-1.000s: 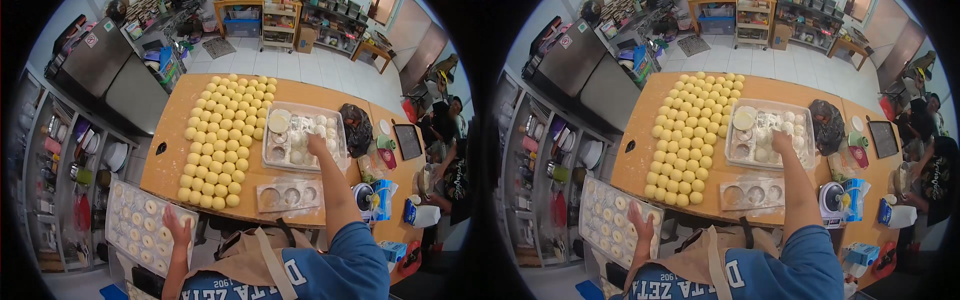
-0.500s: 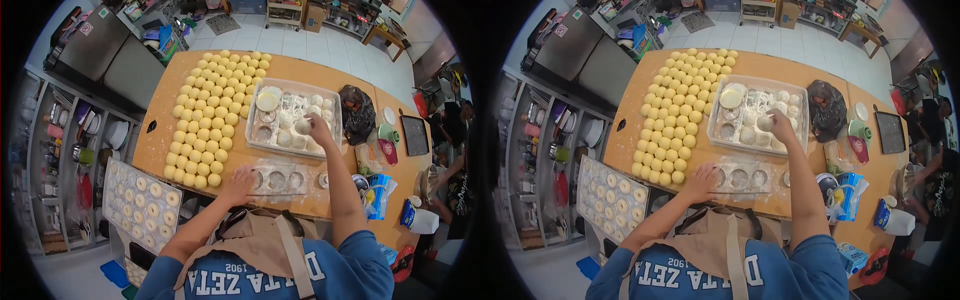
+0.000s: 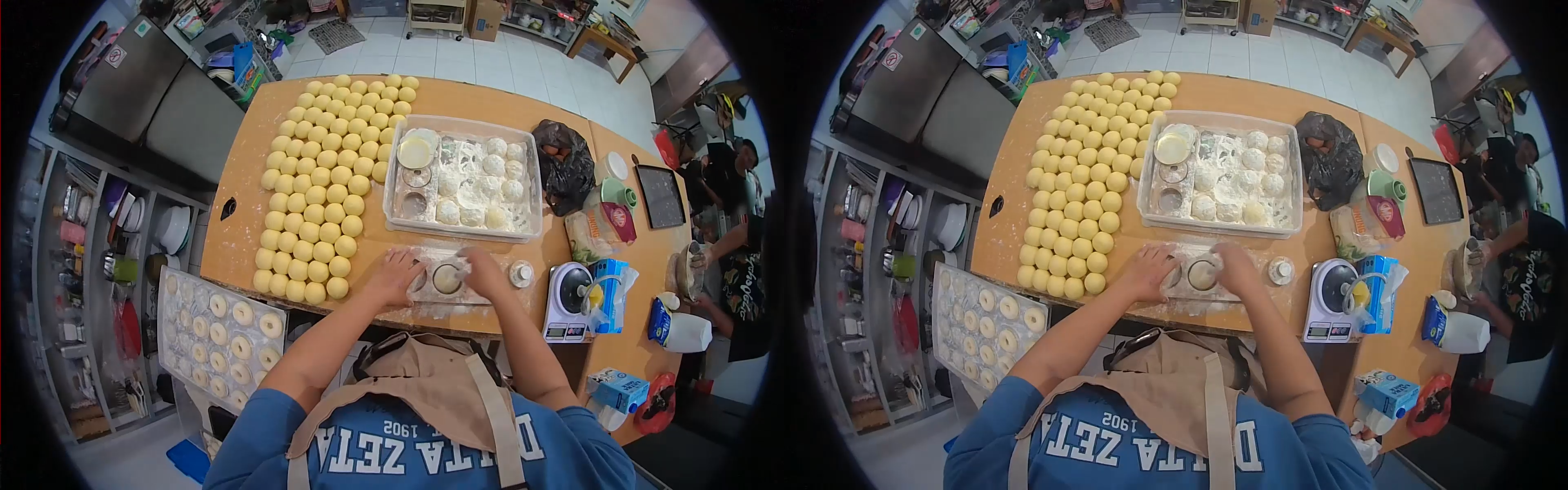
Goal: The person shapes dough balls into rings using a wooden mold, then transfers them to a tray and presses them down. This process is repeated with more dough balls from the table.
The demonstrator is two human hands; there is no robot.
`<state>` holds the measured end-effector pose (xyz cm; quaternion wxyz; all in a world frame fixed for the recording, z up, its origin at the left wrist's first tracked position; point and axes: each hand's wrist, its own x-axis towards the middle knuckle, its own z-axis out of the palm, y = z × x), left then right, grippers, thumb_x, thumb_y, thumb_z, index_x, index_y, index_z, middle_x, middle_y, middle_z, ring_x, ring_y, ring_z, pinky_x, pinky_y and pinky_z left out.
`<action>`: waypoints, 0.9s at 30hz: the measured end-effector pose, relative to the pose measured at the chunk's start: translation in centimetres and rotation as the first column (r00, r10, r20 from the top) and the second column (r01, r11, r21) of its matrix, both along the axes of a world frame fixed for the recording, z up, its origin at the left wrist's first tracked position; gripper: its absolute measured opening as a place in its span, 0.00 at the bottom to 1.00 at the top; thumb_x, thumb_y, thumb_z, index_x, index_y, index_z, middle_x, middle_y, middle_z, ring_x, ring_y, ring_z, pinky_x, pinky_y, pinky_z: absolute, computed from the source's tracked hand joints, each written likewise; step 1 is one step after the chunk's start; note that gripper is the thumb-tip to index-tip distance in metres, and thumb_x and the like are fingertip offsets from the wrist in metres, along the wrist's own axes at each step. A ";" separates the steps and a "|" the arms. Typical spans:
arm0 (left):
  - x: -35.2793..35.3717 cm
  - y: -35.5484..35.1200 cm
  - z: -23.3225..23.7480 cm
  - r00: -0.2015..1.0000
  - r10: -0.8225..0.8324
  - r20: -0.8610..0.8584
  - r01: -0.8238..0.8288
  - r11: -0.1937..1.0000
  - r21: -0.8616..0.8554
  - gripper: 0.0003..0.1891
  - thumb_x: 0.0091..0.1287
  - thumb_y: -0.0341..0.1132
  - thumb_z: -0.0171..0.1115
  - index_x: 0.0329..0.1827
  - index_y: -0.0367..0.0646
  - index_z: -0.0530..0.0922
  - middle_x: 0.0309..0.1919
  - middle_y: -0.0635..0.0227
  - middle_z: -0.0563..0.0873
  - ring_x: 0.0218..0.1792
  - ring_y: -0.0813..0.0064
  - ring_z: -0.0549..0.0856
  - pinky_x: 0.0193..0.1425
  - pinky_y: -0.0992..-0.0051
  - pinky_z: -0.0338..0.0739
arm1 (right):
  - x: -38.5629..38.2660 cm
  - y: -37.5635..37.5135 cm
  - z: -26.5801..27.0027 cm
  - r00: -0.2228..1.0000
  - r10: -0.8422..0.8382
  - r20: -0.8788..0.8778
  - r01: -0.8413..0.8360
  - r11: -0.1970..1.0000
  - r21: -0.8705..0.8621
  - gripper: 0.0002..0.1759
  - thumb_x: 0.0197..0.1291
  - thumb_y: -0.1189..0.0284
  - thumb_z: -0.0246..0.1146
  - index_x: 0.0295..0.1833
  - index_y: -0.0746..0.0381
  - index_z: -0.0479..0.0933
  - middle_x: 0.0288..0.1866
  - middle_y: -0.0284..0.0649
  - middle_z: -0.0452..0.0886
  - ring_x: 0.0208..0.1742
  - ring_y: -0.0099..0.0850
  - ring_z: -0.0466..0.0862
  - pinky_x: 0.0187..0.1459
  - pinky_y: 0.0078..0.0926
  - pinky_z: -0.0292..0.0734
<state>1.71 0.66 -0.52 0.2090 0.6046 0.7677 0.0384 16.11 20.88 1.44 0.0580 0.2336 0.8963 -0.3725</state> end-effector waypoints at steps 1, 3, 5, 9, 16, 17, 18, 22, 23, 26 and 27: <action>-0.1 0.0 0.0 1.000 -0.002 -0.004 0.002 1.000 -0.004 0.54 0.39 0.51 0.80 0.73 0.55 0.61 0.71 0.56 0.62 0.73 0.51 0.61 0.75 0.47 0.52 | 1.0 0.7 1.2 0.996 -0.086 -0.034 0.090 0.988 0.124 0.22 0.49 0.75 0.67 0.53 0.63 0.77 0.53 0.50 0.81 0.55 0.47 0.80 0.56 0.38 0.75; 0.0 -0.2 -0.2 1.000 -0.004 -0.003 0.004 1.000 -0.005 0.55 0.39 0.51 0.80 0.74 0.56 0.60 0.72 0.56 0.61 0.73 0.52 0.60 0.76 0.47 0.51 | 4.2 3.9 0.1 0.983 -0.121 -0.134 0.161 0.926 0.340 0.19 0.53 0.76 0.63 0.53 0.64 0.77 0.55 0.51 0.79 0.56 0.48 0.79 0.57 0.41 0.73; -0.1 -0.1 -0.1 1.000 0.004 -0.005 -0.004 1.000 -0.016 0.56 0.39 0.51 0.80 0.74 0.57 0.58 0.73 0.56 0.60 0.74 0.52 0.58 0.76 0.47 0.50 | 5.9 4.4 4.9 0.990 -0.128 0.060 0.091 0.902 0.422 0.17 0.54 0.78 0.59 0.51 0.63 0.78 0.50 0.51 0.80 0.54 0.48 0.79 0.55 0.43 0.74; 0.0 0.2 0.4 1.000 0.018 -0.011 -0.019 0.998 -0.062 0.56 0.40 0.50 0.80 0.75 0.58 0.57 0.75 0.57 0.57 0.76 0.54 0.55 0.76 0.46 0.48 | 9.1 5.7 0.0 0.984 -0.156 0.091 0.105 0.904 0.415 0.19 0.50 0.81 0.59 0.50 0.62 0.77 0.48 0.50 0.79 0.52 0.50 0.79 0.52 0.44 0.74; 0.0 0.3 1.3 0.996 0.066 0.054 -0.061 0.994 -0.092 0.52 0.42 0.41 0.79 0.74 0.58 0.60 0.75 0.61 0.58 0.76 0.57 0.56 0.76 0.42 0.49 | 4.4 0.8 4.5 0.997 -0.066 -0.050 0.077 0.960 0.269 0.17 0.50 0.81 0.59 0.47 0.60 0.81 0.45 0.49 0.79 0.47 0.50 0.80 0.49 0.44 0.76; 0.0 0.4 1.5 0.995 0.074 0.059 -0.068 0.992 -0.102 0.52 0.42 0.40 0.79 0.74 0.58 0.60 0.75 0.62 0.58 0.76 0.57 0.56 0.76 0.42 0.49 | 3.3 -0.5 4.7 0.998 -0.002 -0.061 0.017 0.972 0.235 0.17 0.49 0.82 0.60 0.46 0.60 0.81 0.45 0.49 0.78 0.46 0.50 0.80 0.48 0.44 0.76; 0.1 0.5 1.6 0.994 0.087 0.063 -0.079 0.991 -0.111 0.51 0.42 0.40 0.79 0.74 0.59 0.61 0.75 0.63 0.58 0.76 0.57 0.56 0.76 0.42 0.50 | 2.4 -1.7 4.6 0.999 0.039 -0.029 -0.031 0.969 0.246 0.16 0.50 0.81 0.59 0.46 0.59 0.82 0.44 0.48 0.78 0.46 0.49 0.81 0.48 0.43 0.77; 0.2 0.4 1.2 0.992 0.113 0.060 -0.108 0.990 -0.093 0.50 0.44 0.37 0.78 0.74 0.62 0.62 0.75 0.65 0.59 0.76 0.59 0.57 0.75 0.41 0.53 | -0.6 -4.7 3.7 0.988 0.139 0.066 -0.153 0.943 0.295 0.15 0.51 0.80 0.59 0.45 0.57 0.82 0.42 0.47 0.78 0.46 0.46 0.81 0.46 0.42 0.78; 0.2 0.3 0.9 0.991 0.118 0.065 -0.112 0.990 -0.088 0.49 0.44 0.37 0.78 0.74 0.62 0.62 0.75 0.65 0.59 0.76 0.59 0.57 0.74 0.41 0.53 | -0.9 -5.1 3.4 0.986 0.144 0.082 -0.163 0.937 0.311 0.15 0.51 0.79 0.60 0.45 0.57 0.82 0.41 0.47 0.77 0.45 0.47 0.81 0.46 0.42 0.77; 0.2 0.2 0.1 0.991 0.121 0.061 -0.117 0.991 -0.059 0.49 0.45 0.37 0.77 0.74 0.63 0.61 0.75 0.65 0.60 0.76 0.60 0.57 0.74 0.42 0.53 | -1.1 -5.5 2.2 0.976 0.182 0.120 -0.214 0.910 0.356 0.14 0.51 0.78 0.60 0.44 0.57 0.82 0.41 0.46 0.77 0.45 0.46 0.82 0.45 0.42 0.78; 0.2 0.1 -0.1 0.992 0.120 0.048 -0.118 0.992 -0.044 0.49 0.45 0.37 0.77 0.74 0.63 0.62 0.74 0.65 0.60 0.76 0.60 0.57 0.74 0.42 0.53 | -1.1 -5.6 2.1 0.974 0.187 0.128 -0.222 0.900 0.374 0.13 0.51 0.78 0.61 0.44 0.57 0.82 0.41 0.45 0.77 0.44 0.45 0.82 0.44 0.42 0.78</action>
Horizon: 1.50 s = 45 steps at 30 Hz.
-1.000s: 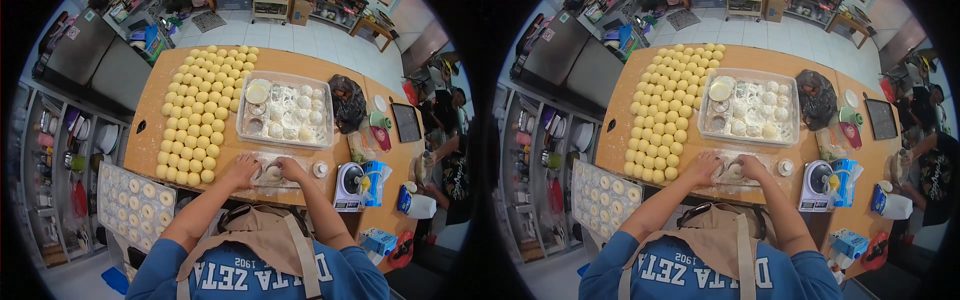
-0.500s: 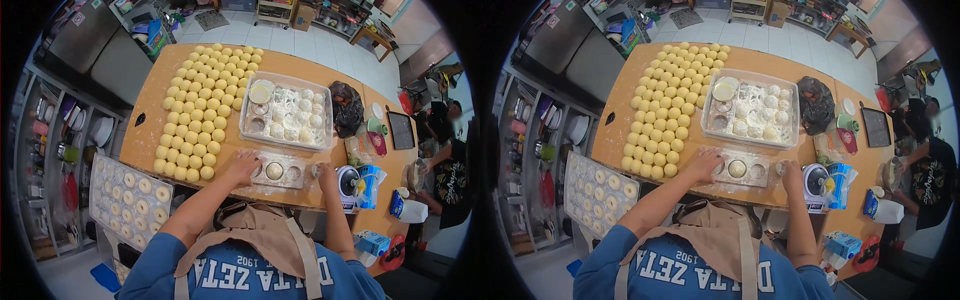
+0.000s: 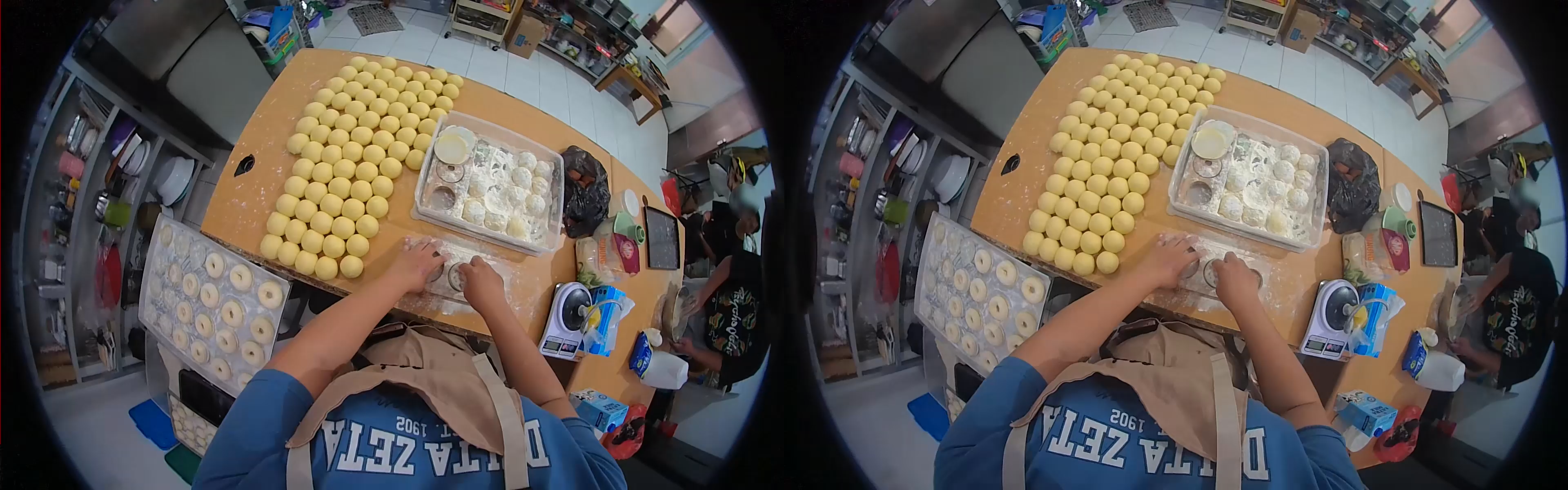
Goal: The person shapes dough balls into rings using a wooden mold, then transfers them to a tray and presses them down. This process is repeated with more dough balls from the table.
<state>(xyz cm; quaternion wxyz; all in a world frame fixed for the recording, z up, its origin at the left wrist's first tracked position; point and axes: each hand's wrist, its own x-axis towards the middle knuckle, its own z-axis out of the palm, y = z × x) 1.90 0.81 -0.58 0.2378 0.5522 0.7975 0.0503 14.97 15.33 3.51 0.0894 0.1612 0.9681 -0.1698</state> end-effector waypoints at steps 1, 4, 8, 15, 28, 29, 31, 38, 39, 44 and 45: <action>0.1 -0.1 -0.2 1.000 -0.001 -0.014 0.001 1.000 0.012 0.49 0.45 0.37 0.77 0.74 0.63 0.62 0.74 0.65 0.60 0.76 0.59 0.58 0.74 0.42 0.53 | 0.0 -0.1 -0.2 1.000 0.007 0.005 -0.007 1.000 0.019 0.13 0.51 0.78 0.61 0.44 0.57 0.82 0.41 0.45 0.77 0.44 0.45 0.82 0.44 0.42 0.78; 0.1 -0.2 0.7 1.000 0.001 0.006 -0.001 1.000 -0.017 0.49 0.44 0.37 0.77 0.73 0.63 0.62 0.74 0.65 0.61 0.76 0.59 0.58 0.74 0.42 0.54 | 0.5 -0.2 -1.2 1.000 0.011 -0.022 -0.010 0.999 0.049 0.13 0.51 0.78 0.61 0.43 0.57 0.82 0.40 0.44 0.77 0.44 0.44 0.82 0.43 0.42 0.79; 0.1 -0.1 1.2 1.000 -0.003 0.025 0.004 0.999 -0.033 0.52 0.41 0.39 0.80 0.74 0.63 0.61 0.74 0.65 0.61 0.75 0.59 0.58 0.74 0.42 0.54 | 0.7 -0.3 -1.9 0.999 0.003 -0.037 -0.001 0.997 0.072 0.13 0.51 0.78 0.61 0.43 0.57 0.82 0.40 0.44 0.78 0.44 0.44 0.82 0.43 0.42 0.79; 0.0 0.0 0.8 1.000 -0.004 0.009 0.004 1.000 -0.030 0.54 0.38 0.39 0.81 0.74 0.63 0.61 0.74 0.65 0.60 0.76 0.60 0.56 0.75 0.42 0.53 | 0.5 0.8 -0.7 0.994 -0.066 -0.093 0.060 0.996 -0.064 0.14 0.50 0.80 0.59 0.43 0.59 0.83 0.40 0.48 0.79 0.43 0.48 0.82 0.45 0.42 0.78; 0.1 -0.2 0.2 1.000 0.021 0.023 -0.021 1.000 0.023 0.46 0.47 0.33 0.74 0.73 0.62 0.63 0.74 0.64 0.61 0.76 0.59 0.57 0.74 0.41 0.53 | 0.3 0.0 -0.5 0.999 -0.044 -0.018 0.043 0.999 -0.028 0.15 0.50 0.79 0.61 0.44 0.56 0.84 0.40 0.46 0.78 0.42 0.46 0.82 0.44 0.42 0.78; 0.1 -0.2 0.0 0.999 0.018 0.028 -0.019 1.000 0.019 0.46 0.47 0.32 0.73 0.73 0.62 0.63 0.74 0.63 0.61 0.76 0.59 0.58 0.74 0.41 0.53 | 0.3 0.0 -0.5 0.999 -0.040 -0.004 0.040 0.999 -0.015 0.15 0.50 0.79 0.61 0.45 0.56 0.83 0.40 0.45 0.78 0.42 0.46 0.82 0.44 0.42 0.79; 0.0 -0.2 0.5 0.999 0.016 0.038 -0.016 1.000 0.012 0.46 0.47 0.32 0.73 0.73 0.62 0.63 0.73 0.63 0.61 0.76 0.59 0.58 0.74 0.41 0.53 | 0.2 0.0 -0.7 0.999 -0.030 0.024 0.030 1.000 0.010 0.16 0.50 0.79 0.61 0.45 0.56 0.83 0.40 0.45 0.78 0.42 0.45 0.82 0.43 0.42 0.79; 0.1 -0.2 0.1 0.999 0.016 0.033 -0.016 1.000 0.025 0.47 0.46 0.32 0.74 0.73 0.62 0.62 0.73 0.63 0.61 0.76 0.59 0.58 0.74 0.41 0.53 | 0.6 0.0 -2.0 0.998 -0.022 -0.060 0.022 1.000 0.004 0.15 0.49 0.80 0.60 0.44 0.57 0.83 0.39 0.44 0.78 0.42 0.45 0.82 0.42 0.41 0.79; 0.1 -0.2 0.0 0.999 0.016 0.031 -0.017 0.999 0.028 0.47 0.46 0.32 0.74 0.73 0.62 0.62 0.73 0.63 0.61 0.76 0.59 0.58 0.74 0.41 0.53 | 0.6 -0.1 -1.9 0.998 -0.020 -0.067 0.020 1.000 0.000 0.15 0.49 0.80 0.60 0.44 0.57 0.83 0.38 0.44 0.78 0.41 0.45 0.82 0.42 0.41 0.79; 0.2 -0.2 -0.6 0.999 0.021 0.039 -0.021 1.000 0.023 0.50 0.43 0.34 0.76 0.74 0.64 0.61 0.75 0.63 0.59 0.76 0.58 0.56 0.75 0.42 0.51 | 0.5 -0.1 -2.1 0.997 -0.008 -0.083 0.009 1.000 0.002 0.15 0.49 0.80 0.60 0.43 0.57 0.83 0.37 0.45 0.78 0.40 0.45 0.82 0.41 0.41 0.79; 0.2 -0.1 -0.6 0.999 0.018 0.040 -0.019 1.000 0.014 0.50 0.43 0.34 0.76 0.74 0.64 0.61 0.75 0.63 0.59 0.76 0.58 0.56 0.75 0.42 0.51 | 0.5 -0.1 -2.2 0.997 -0.002 -0.079 0.003 1.000 0.007 0.15 0.49 0.80 0.60 0.43 0.57 0.83 0.37 0.45 0.78 0.40 0.45 0.82 0.41 0.41 0.79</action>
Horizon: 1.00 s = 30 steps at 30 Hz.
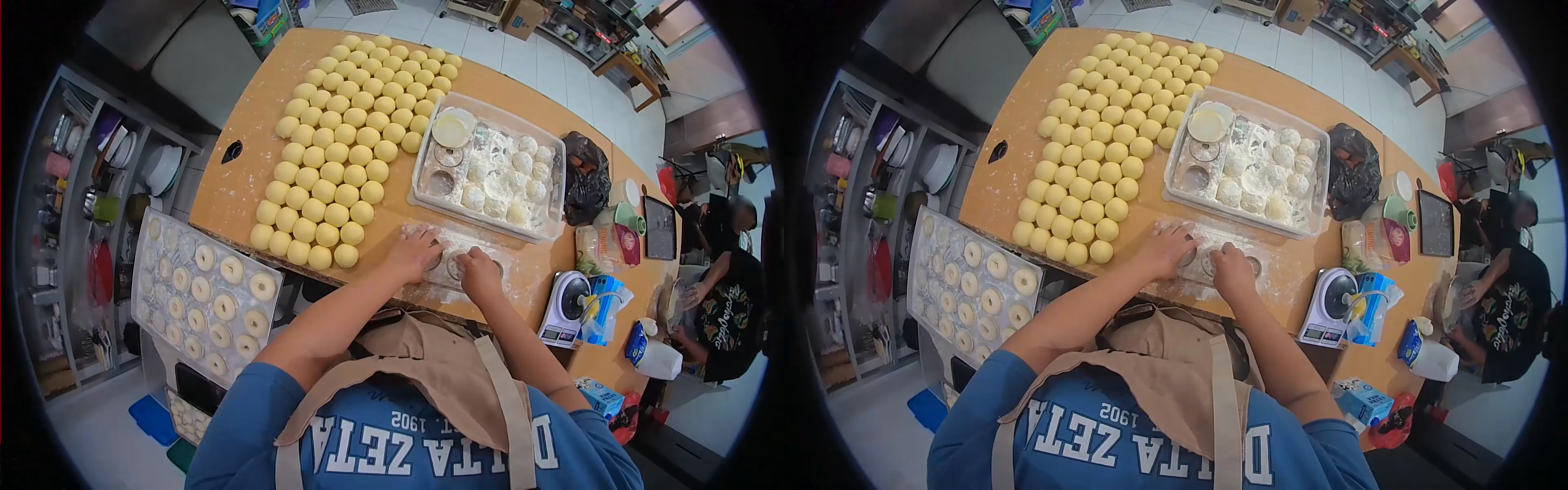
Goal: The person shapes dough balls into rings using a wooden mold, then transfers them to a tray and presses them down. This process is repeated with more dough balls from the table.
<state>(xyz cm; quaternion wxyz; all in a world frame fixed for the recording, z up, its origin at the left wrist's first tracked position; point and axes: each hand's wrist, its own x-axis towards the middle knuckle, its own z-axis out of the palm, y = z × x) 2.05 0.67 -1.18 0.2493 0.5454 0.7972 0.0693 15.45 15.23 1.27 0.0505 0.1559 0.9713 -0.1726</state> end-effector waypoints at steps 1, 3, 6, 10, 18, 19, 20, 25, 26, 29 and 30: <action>-0.1 0.0 0.1 1.000 -0.003 -0.001 0.003 1.000 -0.008 0.50 0.43 0.34 0.76 0.74 0.63 0.61 0.75 0.63 0.59 0.76 0.58 0.56 0.75 0.41 0.51 | 0.0 0.0 0.0 1.000 0.006 0.002 -0.006 1.000 0.006 0.15 0.49 0.80 0.60 0.43 0.57 0.83 0.37 0.45 0.78 0.40 0.45 0.82 0.41 0.41 0.79; -0.1 -0.1 0.5 1.000 -0.012 0.004 0.012 1.000 -0.011 0.50 0.43 0.35 0.77 0.73 0.63 0.62 0.75 0.63 0.59 0.76 0.58 0.56 0.75 0.41 0.51 | 0.2 -0.2 0.1 1.000 -0.011 -0.018 0.011 1.000 -0.004 0.15 0.48 0.80 0.61 0.43 0.58 0.83 0.37 0.45 0.78 0.40 0.46 0.82 0.41 0.41 0.79; -0.2 0.1 1.1 1.000 -0.007 0.018 0.007 1.000 -0.029 0.50 0.43 0.35 0.78 0.73 0.62 0.62 0.75 0.64 0.59 0.76 0.58 0.56 0.75 0.41 0.52 | 0.2 0.1 0.3 1.000 -0.018 0.010 0.019 0.999 -0.039 0.13 0.51 0.79 0.59 0.42 0.58 0.83 0.39 0.46 0.77 0.43 0.46 0.82 0.43 0.41 0.79; -0.2 0.3 0.8 1.000 0.007 0.016 -0.006 0.998 -0.056 0.51 0.41 0.36 0.79 0.73 0.62 0.62 0.75 0.65 0.59 0.76 0.59 0.57 0.75 0.41 0.53 | 0.0 1.5 1.9 0.995 -0.082 -0.048 0.075 0.987 -0.142 0.13 0.52 0.79 0.58 0.43 0.58 0.83 0.41 0.48 0.78 0.45 0.46 0.81 0.46 0.41 0.78; -0.1 0.2 -0.1 0.999 -0.002 -0.037 0.002 1.000 -0.014 0.53 0.40 0.38 0.80 0.74 0.63 0.61 0.75 0.66 0.60 0.76 0.60 0.57 0.74 0.42 0.54 | -0.2 1.6 3.1 0.994 -0.086 0.062 0.092 0.991 -0.093 0.14 0.51 0.79 0.58 0.42 0.57 0.84 0.42 0.47 0.78 0.47 0.47 0.81 0.48 0.42 0.77; -0.1 0.1 -0.2 0.999 -0.004 -0.038 0.004 1.000 -0.011 0.53 0.40 0.38 0.80 0.74 0.63 0.61 0.74 0.66 0.60 0.76 0.60 0.57 0.74 0.42 0.53 | -0.2 1.1 2.8 0.993 -0.075 0.089 0.084 0.992 -0.093 0.14 0.51 0.79 0.58 0.42 0.57 0.84 0.42 0.47 0.78 0.47 0.46 0.81 0.47 0.42 0.78; 0.0 0.0 -0.3 0.999 -0.004 -0.038 0.003 1.000 -0.012 0.53 0.40 0.38 0.80 0.74 0.63 0.61 0.75 0.66 0.60 0.76 0.60 0.57 0.74 0.42 0.53 | -0.2 0.8 2.5 0.993 -0.064 0.094 0.072 0.994 -0.080 0.14 0.51 0.79 0.58 0.42 0.56 0.84 0.42 0.46 0.78 0.47 0.46 0.81 0.47 0.42 0.78; -0.1 0.0 -0.3 0.999 -0.014 -0.036 0.013 1.000 -0.019 0.54 0.39 0.40 0.81 0.73 0.63 0.61 0.75 0.66 0.59 0.76 0.60 0.56 0.75 0.42 0.53 | -0.5 0.5 1.4 0.997 -0.022 0.069 0.025 0.998 -0.049 0.16 0.48 0.81 0.59 0.43 0.56 0.84 0.40 0.46 0.78 0.44 0.47 0.81 0.44 0.42 0.79; -0.1 0.1 -0.3 0.999 -0.011 -0.037 0.011 1.000 -0.020 0.54 0.39 0.40 0.81 0.73 0.63 0.61 0.75 0.66 0.59 0.76 0.59 0.56 0.75 0.42 0.53 | -0.6 0.5 1.4 0.996 -0.020 0.086 0.024 0.999 -0.044 0.15 0.50 0.80 0.59 0.43 0.56 0.84 0.40 0.45 0.78 0.45 0.46 0.82 0.44 0.42 0.79; 0.0 0.2 -0.7 0.999 -0.006 -0.036 0.005 1.000 -0.019 0.53 0.39 0.39 0.81 0.73 0.63 0.61 0.75 0.65 0.59 0.76 0.58 0.56 0.75 0.42 0.52 | -0.8 0.1 2.0 0.993 -0.016 0.118 0.019 0.999 -0.026 0.14 0.51 0.79 0.59 0.42 0.55 0.84 0.41 0.44 0.78 0.46 0.44 0.82 0.44 0.42 0.79; -0.1 0.3 -0.7 0.999 -0.005 -0.035 0.005 1.000 -0.016 0.53 0.39 0.39 0.81 0.73 0.62 0.62 0.75 0.65 0.59 0.76 0.58 0.56 0.75 0.42 0.52 | -0.8 0.1 1.8 0.993 -0.015 0.113 0.017 1.000 -0.019 0.15 0.51 0.79 0.59 0.43 0.55 0.84 0.41 0.44 0.78 0.44 0.44 0.82 0.44 0.42 0.79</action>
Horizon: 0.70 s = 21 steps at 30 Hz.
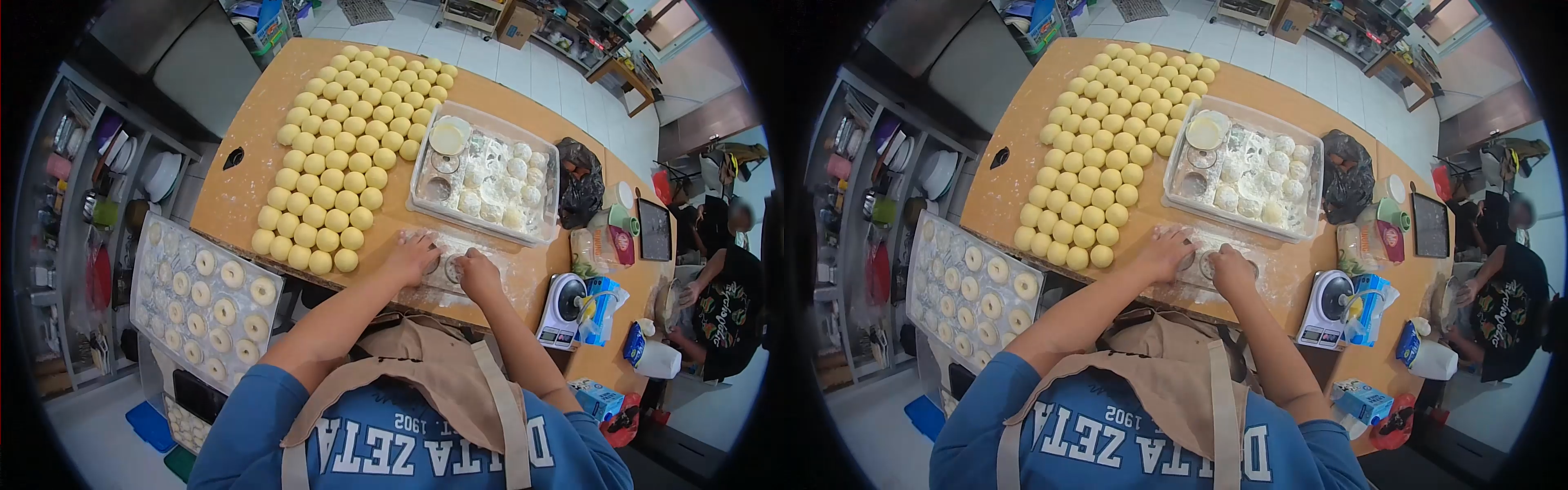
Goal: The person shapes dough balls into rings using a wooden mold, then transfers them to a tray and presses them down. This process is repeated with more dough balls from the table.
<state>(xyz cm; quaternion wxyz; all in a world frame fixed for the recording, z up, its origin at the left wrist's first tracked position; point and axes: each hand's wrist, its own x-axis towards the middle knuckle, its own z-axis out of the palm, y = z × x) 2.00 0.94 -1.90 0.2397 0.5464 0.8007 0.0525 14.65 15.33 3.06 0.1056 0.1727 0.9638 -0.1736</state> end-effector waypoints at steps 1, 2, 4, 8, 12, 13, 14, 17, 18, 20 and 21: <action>0.0 0.0 -0.1 1.000 0.000 0.002 0.000 1.000 0.002 0.52 0.40 0.38 0.81 0.73 0.62 0.62 0.75 0.65 0.59 0.76 0.58 0.56 0.75 0.41 0.52 | 0.0 -0.1 -0.1 1.000 0.001 -0.003 -0.001 1.000 0.006 0.16 0.50 0.80 0.60 0.44 0.54 0.84 0.40 0.44 0.78 0.43 0.44 0.82 0.44 0.43 0.79; 0.0 -0.1 -0.3 1.000 0.001 0.006 -0.001 1.000 0.020 0.52 0.40 0.37 0.80 0.73 0.62 0.62 0.75 0.65 0.59 0.76 0.57 0.56 0.75 0.41 0.52 | 0.1 -0.1 -0.3 1.000 0.000 -0.001 0.000 1.000 0.005 0.16 0.50 0.80 0.60 0.44 0.54 0.84 0.40 0.44 0.78 0.43 0.44 0.82 0.44 0.42 0.79; 0.0 -0.3 -0.1 1.000 0.003 0.016 -0.004 0.998 0.055 0.50 0.42 0.35 0.78 0.73 0.62 0.62 0.75 0.64 0.60 0.76 0.57 0.56 0.75 0.41 0.52 | 0.0 -0.3 -0.3 1.000 -0.003 0.005 0.003 1.000 0.002 0.16 0.50 0.80 0.60 0.44 0.54 0.84 0.40 0.44 0.78 0.44 0.44 0.82 0.43 0.42 0.79; 0.1 -0.3 0.8 0.999 0.010 0.048 -0.010 1.000 0.013 0.48 0.44 0.32 0.76 0.72 0.61 0.63 0.74 0.64 0.60 0.76 0.57 0.56 0.75 0.41 0.51 | 0.5 -0.1 -1.4 0.998 0.030 -0.058 -0.028 0.999 0.022 0.14 0.50 0.80 0.60 0.42 0.55 0.83 0.40 0.44 0.77 0.44 0.44 0.82 0.43 0.42 0.79; -0.1 -0.2 1.2 0.999 -0.002 0.038 0.002 1.000 -0.003 0.48 0.44 0.34 0.76 0.72 0.62 0.63 0.75 0.64 0.60 0.76 0.58 0.56 0.75 0.41 0.51 | 0.4 -0.3 -1.1 0.997 0.032 -0.073 -0.032 0.999 0.003 0.12 0.51 0.80 0.59 0.40 0.57 0.82 0.40 0.45 0.76 0.45 0.46 0.81 0.43 0.43 0.79; -0.1 -0.2 1.3 1.000 -0.006 0.031 0.006 1.000 -0.011 0.49 0.43 0.36 0.77 0.72 0.62 0.63 0.75 0.63 0.59 0.76 0.58 0.56 0.75 0.41 0.51 | 0.4 -0.3 -0.9 0.997 0.024 -0.067 -0.024 1.000 -0.002 0.12 0.50 0.81 0.59 0.40 0.58 0.82 0.40 0.46 0.76 0.46 0.46 0.81 0.43 0.43 0.79; -0.1 -0.2 1.3 0.999 -0.004 0.038 0.004 1.000 -0.011 0.49 0.43 0.36 0.78 0.72 0.62 0.63 0.75 0.64 0.59 0.76 0.58 0.56 0.75 0.41 0.51 | 0.4 -0.2 -0.7 0.998 0.019 -0.061 -0.019 1.000 -0.001 0.13 0.50 0.81 0.59 0.41 0.58 0.83 0.40 0.45 0.77 0.45 0.45 0.81 0.43 0.42 0.79; -0.1 -0.2 1.6 0.998 0.004 0.056 -0.004 1.000 -0.014 0.50 0.42 0.35 0.78 0.73 0.62 0.63 0.75 0.64 0.59 0.76 0.58 0.55 0.75 0.41 0.51 | 0.2 0.2 0.1 0.995 -0.020 -0.101 0.017 0.999 -0.034 0.16 0.49 0.81 0.59 0.43 0.58 0.84 0.40 0.45 0.79 0.44 0.45 0.82 0.44 0.41 0.79; -0.1 -0.2 1.7 0.998 0.008 0.060 -0.007 1.000 -0.016 0.50 0.43 0.34 0.78 0.73 0.62 0.63 0.75 0.64 0.59 0.76 0.58 0.55 0.75 0.41 0.51 | 0.2 0.7 0.6 0.987 -0.050 -0.151 0.040 0.997 -0.067 0.16 0.49 0.82 0.59 0.43 0.58 0.84 0.40 0.46 0.80 0.44 0.46 0.82 0.44 0.41 0.79; 0.1 -0.1 1.6 0.998 0.019 0.058 -0.018 1.000 -0.006 0.50 0.43 0.32 0.78 0.73 0.62 0.63 0.74 0.64 0.60 0.76 0.58 0.56 0.75 0.41 0.51 | 0.5 1.7 1.5 0.968 -0.105 -0.226 0.082 0.991 -0.110 0.16 0.49 0.82 0.59 0.42 0.58 0.85 0.39 0.47 0.80 0.43 0.46 0.82 0.44 0.41 0.78; 0.1 -0.1 1.4 0.998 0.022 0.051 -0.022 1.000 0.003 0.50 0.43 0.32 0.78 0.73 0.62 0.63 0.75 0.64 0.60 0.76 0.58 0.56 0.75 0.40 0.51 | 0.4 2.3 2.4 0.958 -0.134 -0.255 0.106 0.987 -0.121 0.16 0.49 0.82 0.59 0.42 0.59 0.85 0.38 0.48 0.80 0.43 0.47 0.82 0.44 0.41 0.78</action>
